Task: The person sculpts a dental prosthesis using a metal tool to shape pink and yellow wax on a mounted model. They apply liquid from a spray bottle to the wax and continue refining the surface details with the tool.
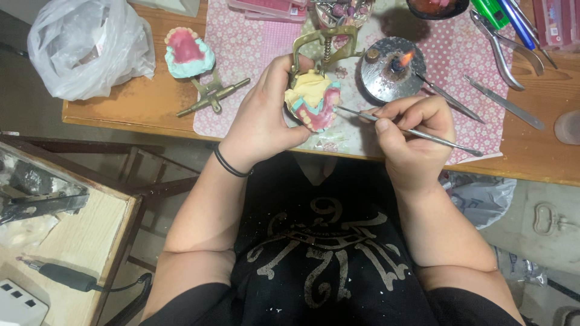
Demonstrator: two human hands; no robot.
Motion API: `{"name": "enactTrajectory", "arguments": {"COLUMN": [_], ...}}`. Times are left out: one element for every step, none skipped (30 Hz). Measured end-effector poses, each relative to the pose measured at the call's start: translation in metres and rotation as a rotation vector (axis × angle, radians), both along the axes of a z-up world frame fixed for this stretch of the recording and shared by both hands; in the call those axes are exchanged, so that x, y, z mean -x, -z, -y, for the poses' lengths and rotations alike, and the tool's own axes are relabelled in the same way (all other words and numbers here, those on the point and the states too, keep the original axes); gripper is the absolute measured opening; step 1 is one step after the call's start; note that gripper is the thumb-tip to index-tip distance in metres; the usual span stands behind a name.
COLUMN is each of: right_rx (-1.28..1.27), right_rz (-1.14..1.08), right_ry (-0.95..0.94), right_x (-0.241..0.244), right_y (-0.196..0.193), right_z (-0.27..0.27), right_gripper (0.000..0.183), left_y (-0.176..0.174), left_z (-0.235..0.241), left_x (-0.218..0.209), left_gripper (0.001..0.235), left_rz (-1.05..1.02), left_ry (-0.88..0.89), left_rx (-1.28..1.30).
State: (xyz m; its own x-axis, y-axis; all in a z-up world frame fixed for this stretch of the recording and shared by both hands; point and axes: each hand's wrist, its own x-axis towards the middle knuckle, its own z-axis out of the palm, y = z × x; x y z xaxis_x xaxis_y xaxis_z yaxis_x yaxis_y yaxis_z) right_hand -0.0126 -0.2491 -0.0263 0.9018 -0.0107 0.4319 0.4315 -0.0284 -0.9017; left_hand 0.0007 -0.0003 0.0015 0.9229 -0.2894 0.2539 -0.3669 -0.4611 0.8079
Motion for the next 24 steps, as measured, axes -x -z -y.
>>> {"name": "enactTrajectory", "arguments": {"right_rx": [0.0, -0.015, -0.029, -0.029, -0.018, -0.007, -0.007, 0.016, 0.039, 0.039, 0.013, -0.013, -0.013, -0.02, -0.026, -0.026, -0.025, -0.023, -0.024, -0.031, -0.038, -0.038, -0.02, -0.002], "right_rz": [-0.001, -0.011, -0.021, -0.021, -0.02, -0.019, -0.02, -0.01, -0.001, -0.001, -0.01, -0.018, -0.019, -0.024, -0.031, -0.031, -0.031, -0.031, -0.031, -0.026, -0.019, -0.019, -0.018, -0.018], "right_ry": [0.0, -0.018, -0.035, -0.035, -0.033, -0.032, -0.032, -0.038, -0.044, -0.044, -0.029, -0.015, -0.015, -0.029, -0.042, -0.042, -0.062, -0.081, -0.081, -0.053, -0.025, -0.026, -0.017, -0.009], "right_x": [0.0005, 0.001, 0.0011, 0.0014, 0.0017, 0.0021, 0.0022, 0.0024, 0.0027, 0.0025, 0.0022, 0.0019, 0.0018, 0.0016, 0.0017, 0.002, 0.0019, 0.0018, 0.0018, 0.0019, 0.0015, 0.0005, 0.0001, -0.0003], "right_y": [-0.0004, -0.0008, -0.0014, -0.0011, -0.001, -0.0008, -0.0005, -0.0002, 0.0001, 0.0003, 0.0004, 0.0005, -0.0007, -0.0019, -0.0029, -0.0018, -0.001, -0.0002, 0.0006, 0.0013, 0.0019, 0.001, 0.0, -0.0009], "right_z": [-0.0002, -0.0003, -0.0003, -0.0004, -0.0004, -0.0004, 0.0002, 0.0008, 0.0014, 0.001, 0.0008, 0.0007, 0.0002, -0.0003, -0.0007, 0.0, 0.0008, 0.0017, 0.0015, 0.0013, 0.001, 0.0007, 0.0004, 0.0002], "right_gripper": [0.032, 0.032, 0.031, 0.031, 0.032, 0.032, 0.032, 0.033, 0.033, 0.033, 0.033, 0.033, 0.033, 0.032, 0.032, 0.032, 0.032, 0.032, 0.032, 0.033, 0.034, 0.034, 0.033, 0.033], "left_y": [0.0002, 0.0003, 0.0004, 0.0001, -0.0002, -0.0004, -0.0013, -0.0021, -0.003, -0.0026, -0.0022, -0.0019, -0.0015, -0.0011, -0.0006, -0.0009, -0.0013, -0.0018, -0.0019, -0.0019, -0.002, -0.002, -0.0019, -0.0018], "left_z": [0.0, 0.0001, 0.0002, 0.0, -0.0001, -0.0002, 0.0001, 0.0003, 0.0004, 0.0, -0.0001, -0.0003, -0.0001, 0.0001, 0.0003, 0.0001, 0.0001, 0.0, 0.0003, 0.0005, 0.0006, 0.0002, 0.0, -0.0003], "left_x": [0.0002, 0.0004, 0.0002, 0.0006, 0.0011, 0.0015, 0.0014, 0.0013, 0.0011, 0.0013, 0.0011, 0.001, 0.0007, 0.0005, 0.0004, 0.001, 0.0011, 0.0012, 0.0014, 0.0016, 0.0016, 0.001, 0.0009, 0.0008], "left_gripper": [0.069, 0.07, 0.07, 0.07, 0.072, 0.075, 0.075, 0.073, 0.072, 0.072, 0.073, 0.074, 0.074, 0.072, 0.069, 0.069, 0.073, 0.076, 0.076, 0.074, 0.073, 0.073, 0.074, 0.075], "left_rz": [-0.001, -0.001, -0.001, 0.0, -0.012, -0.024, -0.025, -0.03, -0.035, -0.035, -0.028, -0.021, -0.021, -0.017, -0.013, -0.013, -0.026, -0.039, -0.039, -0.035, -0.03, -0.03, -0.032, -0.035], "left_ry": [0.0, -0.003, -0.005, -0.004, -0.005, -0.006, -0.006, -0.005, -0.004, -0.005, -0.002, 0.0, -0.001, -0.002, -0.002, -0.002, -0.006, -0.009, -0.009, -0.011, -0.013, -0.014, -0.008, -0.003], "left_rx": [0.0, -0.002, -0.003, -0.003, -0.01, -0.017, -0.017, -0.013, -0.009, -0.009, -0.011, -0.014, -0.014, -0.008, -0.002, -0.002, -0.007, -0.011, -0.011, -0.012, -0.012, -0.012, -0.014, -0.015]}}
